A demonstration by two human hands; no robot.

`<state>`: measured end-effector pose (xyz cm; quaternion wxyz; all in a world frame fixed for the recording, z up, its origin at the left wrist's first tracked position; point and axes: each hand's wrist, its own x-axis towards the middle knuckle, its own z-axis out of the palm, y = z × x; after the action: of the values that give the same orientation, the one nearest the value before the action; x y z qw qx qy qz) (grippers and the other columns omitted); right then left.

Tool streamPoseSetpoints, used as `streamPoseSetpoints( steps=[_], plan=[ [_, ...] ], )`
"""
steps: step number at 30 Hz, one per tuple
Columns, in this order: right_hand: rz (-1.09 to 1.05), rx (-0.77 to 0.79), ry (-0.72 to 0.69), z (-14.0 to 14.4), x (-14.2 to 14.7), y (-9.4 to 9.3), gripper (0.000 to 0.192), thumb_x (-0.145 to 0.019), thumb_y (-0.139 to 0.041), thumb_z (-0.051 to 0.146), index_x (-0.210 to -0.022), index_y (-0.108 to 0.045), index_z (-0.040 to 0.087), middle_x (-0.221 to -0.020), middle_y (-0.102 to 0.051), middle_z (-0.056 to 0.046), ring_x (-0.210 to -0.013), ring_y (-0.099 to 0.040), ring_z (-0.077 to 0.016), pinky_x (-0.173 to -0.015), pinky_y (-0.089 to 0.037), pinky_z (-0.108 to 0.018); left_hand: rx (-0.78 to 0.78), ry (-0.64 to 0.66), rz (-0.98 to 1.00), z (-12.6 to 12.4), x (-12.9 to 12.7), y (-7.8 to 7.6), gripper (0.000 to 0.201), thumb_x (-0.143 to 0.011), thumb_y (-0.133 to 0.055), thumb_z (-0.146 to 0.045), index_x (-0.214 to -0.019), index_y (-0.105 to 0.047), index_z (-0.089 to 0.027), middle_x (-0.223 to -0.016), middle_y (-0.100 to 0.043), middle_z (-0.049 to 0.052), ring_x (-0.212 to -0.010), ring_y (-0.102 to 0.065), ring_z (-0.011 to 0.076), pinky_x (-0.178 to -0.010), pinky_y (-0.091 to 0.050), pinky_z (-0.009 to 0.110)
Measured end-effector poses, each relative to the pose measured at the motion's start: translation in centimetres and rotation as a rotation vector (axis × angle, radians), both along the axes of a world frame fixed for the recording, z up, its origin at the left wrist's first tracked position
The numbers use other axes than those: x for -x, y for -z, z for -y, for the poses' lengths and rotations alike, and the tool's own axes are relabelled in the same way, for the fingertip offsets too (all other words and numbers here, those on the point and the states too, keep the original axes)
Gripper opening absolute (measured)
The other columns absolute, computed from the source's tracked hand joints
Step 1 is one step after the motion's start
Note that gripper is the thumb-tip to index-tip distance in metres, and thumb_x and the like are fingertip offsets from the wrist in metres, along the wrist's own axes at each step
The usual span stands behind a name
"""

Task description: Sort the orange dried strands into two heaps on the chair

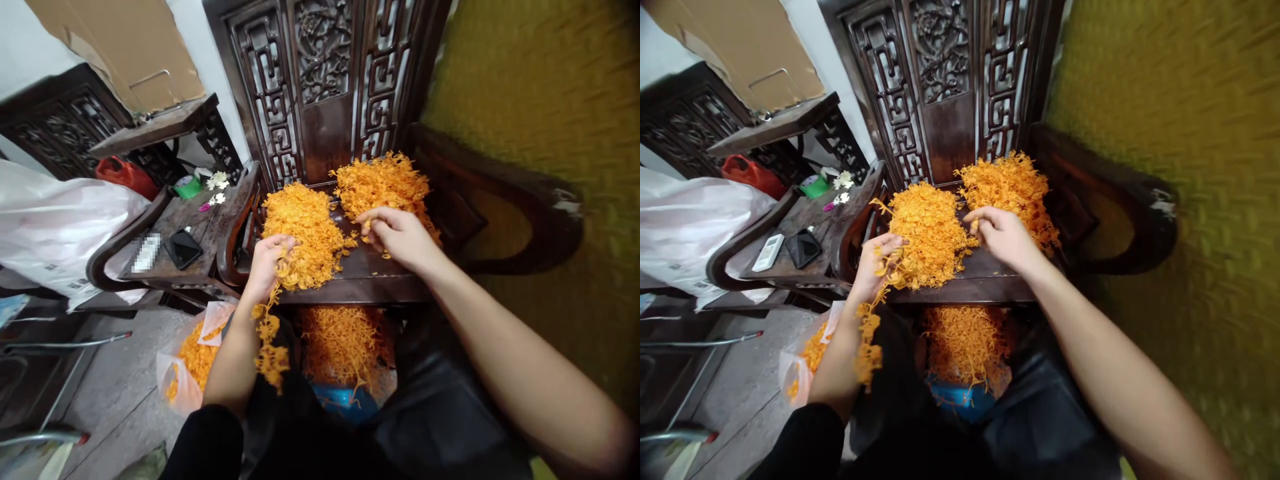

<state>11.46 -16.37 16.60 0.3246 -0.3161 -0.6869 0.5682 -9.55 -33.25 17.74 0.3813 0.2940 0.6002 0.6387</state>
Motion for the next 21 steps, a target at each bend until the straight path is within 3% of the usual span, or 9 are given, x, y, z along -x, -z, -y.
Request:
streamPoseSetpoints(
  steps=[2,4,7,9,11,14,16,19,21],
  plan=[
    [-0.095,0.094,-0.033,1.5,1.2,0.2,0.01,-0.086,-0.057,0.027,-0.084,-0.064,0.021,-0.059,-0.048,0.005,-0.044,-0.035,-0.0096,-0.043,-0.025,-0.024,0.01,0.039,0.047,-0.4,-0.9,-0.2,0.028,-0.07,-0.082,-0.039,-0.076,-0.068,-0.015,-0.061,-0.052,-0.003,-0.049,-0.039,0.0056,-0.048,-0.026,0.022],
    [-0.098,0.091,-0.056,2.5,2.1,0.3,0.015,-0.091,-0.056,0.033,-0.082,-0.062,0.022,-0.058,-0.042,0.006,-0.047,-0.036,-0.011,-0.044,-0.028,-0.024,0.015,0.062,0.084,-0.8,-1.6,-0.2,0.029,-0.07,-0.083,-0.039,-0.076,-0.069,-0.015,-0.063,-0.055,-0.002,-0.049,-0.039,0.0051,-0.048,-0.026,0.022],
    [-0.053,-0.19,-0.078,3.4,2.5,0.0,0.027,-0.101,-0.05,0.044,-0.094,-0.066,0.023,-0.077,-0.061,-0.002,-0.072,-0.06,-0.0183,-0.066,-0.051,-0.032,0.02,0.081,0.129,-1.1,-2.3,0.0,0.03,-0.069,-0.085,-0.039,-0.079,-0.068,-0.016,-0.068,-0.06,-0.001,-0.049,-0.04,0.0052,-0.048,-0.029,0.022],
    [-0.054,-0.395,-0.14,4.0,2.6,-0.3,0.03,-0.103,-0.048,0.044,-0.105,-0.068,0.023,-0.101,-0.069,-0.008,-0.098,-0.066,-0.0232,-0.088,-0.053,-0.041,0.023,0.101,0.151,-1.3,-2.6,0.2,0.031,-0.069,-0.084,-0.041,-0.079,-0.068,-0.017,-0.068,-0.06,-0.001,-0.049,-0.039,0.0057,-0.048,-0.031,0.022],
    [-0.069,-0.473,-0.203,4.4,3.0,-0.3,0.03,-0.104,-0.048,0.043,-0.112,-0.068,0.022,-0.114,-0.07,-0.011,-0.109,-0.065,-0.0249,-0.099,-0.05,-0.045,0.034,0.095,0.144,-1.6,-2.8,0.5,0.033,-0.07,-0.083,-0.045,-0.079,-0.066,-0.018,-0.065,-0.058,-0.001,-0.05,-0.04,0.0072,-0.049,-0.033,0.023],
    [-0.065,-0.366,-0.191,4.1,4.4,0.7,0.035,-0.105,-0.044,0.047,-0.111,-0.068,0.022,-0.111,-0.072,-0.01,-0.106,-0.066,-0.0241,-0.098,-0.051,-0.044,0.033,0.04,0.09,-2.5,-3.0,1.2,0.035,-0.071,-0.082,-0.048,-0.076,-0.063,-0.019,-0.063,-0.056,-0.001,-0.053,-0.044,0.0096,-0.051,-0.035,0.024],
    [-0.025,-0.304,-0.119,3.6,5.7,1.7,0.034,-0.101,-0.053,0.05,-0.111,-0.068,0.021,-0.112,-0.073,-0.01,-0.106,-0.066,-0.0249,-0.098,-0.05,-0.043,0.007,0.007,0.051,-3.5,-3.2,1.7,0.032,-0.073,-0.08,-0.044,-0.074,-0.062,-0.018,-0.062,-0.054,-0.002,-0.055,-0.045,0.0092,-0.053,-0.035,0.024],
    [0.033,-0.316,-0.05,2.7,7.5,3.1,0.031,-0.094,-0.066,0.042,-0.113,-0.068,0.018,-0.118,-0.072,-0.012,-0.108,-0.065,-0.0263,-0.098,-0.049,-0.042,0.012,-0.016,0.058,-4.8,-3.0,2.2,0.024,-0.077,-0.075,-0.034,-0.071,-0.059,-0.017,-0.057,-0.047,-0.005,-0.048,-0.035,0.0058,-0.048,-0.026,0.022],
    [0.043,-0.35,-0.061,2.3,8.0,3.5,0.024,-0.097,-0.057,0.032,-0.111,-0.069,0.016,-0.114,-0.073,-0.012,-0.104,-0.065,-0.0252,-0.095,-0.049,-0.04,0.02,-0.027,0.101,-5.1,-2.6,2.2,0.019,-0.078,-0.071,-0.028,-0.07,-0.058,-0.016,-0.054,-0.044,-0.006,-0.044,-0.027,0.0044,-0.046,-0.018,0.022]
  ],
)
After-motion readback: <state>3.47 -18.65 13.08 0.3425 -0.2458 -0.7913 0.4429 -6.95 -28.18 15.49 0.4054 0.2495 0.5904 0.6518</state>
